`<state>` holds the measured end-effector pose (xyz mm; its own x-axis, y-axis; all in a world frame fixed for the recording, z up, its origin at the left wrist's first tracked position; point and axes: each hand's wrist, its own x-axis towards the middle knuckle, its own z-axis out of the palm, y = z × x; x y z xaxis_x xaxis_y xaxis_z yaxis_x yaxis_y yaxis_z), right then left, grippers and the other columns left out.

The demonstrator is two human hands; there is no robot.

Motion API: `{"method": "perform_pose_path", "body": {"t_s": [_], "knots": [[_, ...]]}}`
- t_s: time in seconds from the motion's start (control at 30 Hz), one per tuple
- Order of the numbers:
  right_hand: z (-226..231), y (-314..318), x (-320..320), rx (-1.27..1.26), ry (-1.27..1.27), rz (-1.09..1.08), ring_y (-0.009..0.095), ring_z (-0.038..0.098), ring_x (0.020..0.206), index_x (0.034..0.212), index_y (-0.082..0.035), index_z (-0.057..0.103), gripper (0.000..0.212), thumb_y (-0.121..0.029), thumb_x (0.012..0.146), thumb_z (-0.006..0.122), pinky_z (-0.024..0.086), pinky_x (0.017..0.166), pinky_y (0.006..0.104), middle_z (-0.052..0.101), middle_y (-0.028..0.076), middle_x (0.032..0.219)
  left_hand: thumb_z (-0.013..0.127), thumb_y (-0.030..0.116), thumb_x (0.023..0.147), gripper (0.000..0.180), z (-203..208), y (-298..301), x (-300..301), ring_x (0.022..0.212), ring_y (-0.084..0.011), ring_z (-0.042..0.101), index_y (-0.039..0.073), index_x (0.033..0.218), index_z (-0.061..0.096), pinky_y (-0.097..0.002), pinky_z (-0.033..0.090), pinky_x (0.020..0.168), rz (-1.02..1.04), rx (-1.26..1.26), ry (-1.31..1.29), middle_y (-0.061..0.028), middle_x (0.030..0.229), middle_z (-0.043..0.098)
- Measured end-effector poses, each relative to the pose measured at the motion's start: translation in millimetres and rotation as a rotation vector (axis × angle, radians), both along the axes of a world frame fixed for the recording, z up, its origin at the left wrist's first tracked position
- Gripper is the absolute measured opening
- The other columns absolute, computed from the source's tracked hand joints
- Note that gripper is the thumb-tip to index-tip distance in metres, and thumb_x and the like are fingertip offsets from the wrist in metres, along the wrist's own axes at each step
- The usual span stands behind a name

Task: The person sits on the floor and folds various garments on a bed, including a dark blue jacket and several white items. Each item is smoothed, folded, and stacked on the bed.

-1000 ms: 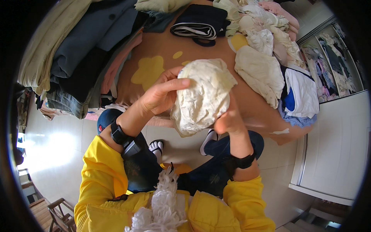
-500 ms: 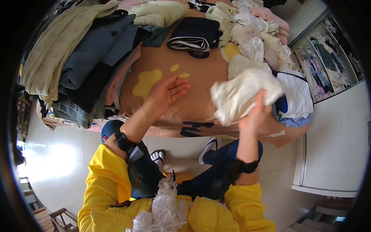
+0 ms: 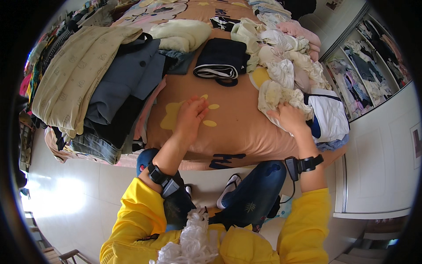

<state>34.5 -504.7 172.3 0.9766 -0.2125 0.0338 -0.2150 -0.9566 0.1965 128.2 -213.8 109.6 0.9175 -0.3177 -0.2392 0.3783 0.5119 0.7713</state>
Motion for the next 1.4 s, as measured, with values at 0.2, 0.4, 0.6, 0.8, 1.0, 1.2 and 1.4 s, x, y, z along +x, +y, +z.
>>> {"method": "perform_pose_path", "body": {"t_s": [0.2, 0.4, 0.6, 0.8, 1.0, 1.2, 1.4], "knots": [[8, 41, 72, 0.937, -0.285, -0.013, 0.035, 0.069, 0.088, 0.121, 0.004, 0.058, 0.077, -0.066, 0.090, 0.047, 0.054, 0.076, 0.0380, 0.070, 0.019, 0.099, 0.059, 0.012, 0.091, 0.037, -6, -5, 1, 0.111, -0.0190, 0.055, 0.001, 0.124, 0.045, -0.0315, 0.045, 0.096, 0.027, 0.009, -0.012, -0.0104, 0.118, 0.053], [-61, 34, 165, 1.954, -0.158, -0.451, 0.041, 0.062, 0.104, 0.139, 0.004, 0.040, 0.101, -0.081, 0.083, 0.039, 0.052, 0.091, 0.0478, 0.061, 0.025, 0.118, 0.059, 0.008, 0.090, 0.031, -14, -4, 1, 0.107, -0.0193, 0.058, 0.001, 0.118, 0.049, -0.0303, 0.047, 0.093, -0.033, 0.002, -0.079, -0.0101, 0.114, 0.055], [-86, 39, 217, 2.422, -0.227, -0.239, 0.035, 0.060, 0.108, 0.124, -0.006, 0.056, 0.061, -0.053, 0.085, 0.062, 0.045, 0.097, 0.0526, 0.065, 0.016, 0.116, 0.059, 0.006, 0.090, 0.027, -21, -3, 7, 0.103, -0.0193, 0.061, 0.002, 0.115, 0.050, -0.0294, 0.050, 0.086, -0.079, -0.033, -0.057, -0.0098, 0.110, 0.057], [-57, 50, 209, 2.302, -0.300, -0.107, 0.022, 0.068, 0.085, 0.099, -0.009, 0.067, 0.023, -0.024, 0.082, 0.073, 0.056, 0.078, 0.0408, 0.071, 0.007, 0.093, 0.060, 0.007, 0.090, 0.028, -18, 0, 8, 0.103, -0.0188, 0.061, 0.002, 0.116, 0.049, -0.0289, 0.050, 0.085, -0.115, -0.047, -0.023, -0.0096, 0.111, 0.057], [60, 112, 165, 2.195, -0.884, -0.019, 0.026, 0.068, 0.095, 0.112, -0.002, 0.064, 0.031, -0.014, 0.083, 0.068, 0.055, 0.086, 0.0421, 0.069, 0.014, 0.103, 0.059, 0.008, 0.090, 0.026, -13, 3, 5, 0.102, -0.0173, 0.060, 0.003, 0.114, 0.050, -0.0283, 0.050, 0.085, -0.118, -0.075, -0.019, -0.0085, 0.111, 0.057], [195, 213, 147, 2.233, -1.021, 0.595, 0.034, 0.057, 0.115, 0.127, 0.001, 0.054, 0.037, -0.022, 0.097, 0.050, 0.046, 0.101, 0.0462, 0.059, 0.017, 0.128, 0.058, 0.009, 0.090, 0.022, -13, 0, 4, 0.100, -0.0167, 0.059, 0.005, 0.111, 0.050, -0.0281, 0.050, 0.084, -0.094, -0.032, -0.033, -0.0074, 0.106, 0.057], [195, 363, 164, 2.653, -0.434, 0.215, 0.035, 0.056, 0.114, 0.127, 0.000, 0.052, 0.038, -0.025, 0.099, 0.046, 0.046, 0.100, 0.0506, 0.058, 0.017, 0.126, 0.060, 0.009, 0.089, 0.022, -17, -4, 3, 0.092, -0.0163, 0.060, 0.005, 0.107, 0.048, -0.0272, 0.049, 0.081, -0.062, -0.070, -0.032, -0.0069, 0.102, 0.056]]}}
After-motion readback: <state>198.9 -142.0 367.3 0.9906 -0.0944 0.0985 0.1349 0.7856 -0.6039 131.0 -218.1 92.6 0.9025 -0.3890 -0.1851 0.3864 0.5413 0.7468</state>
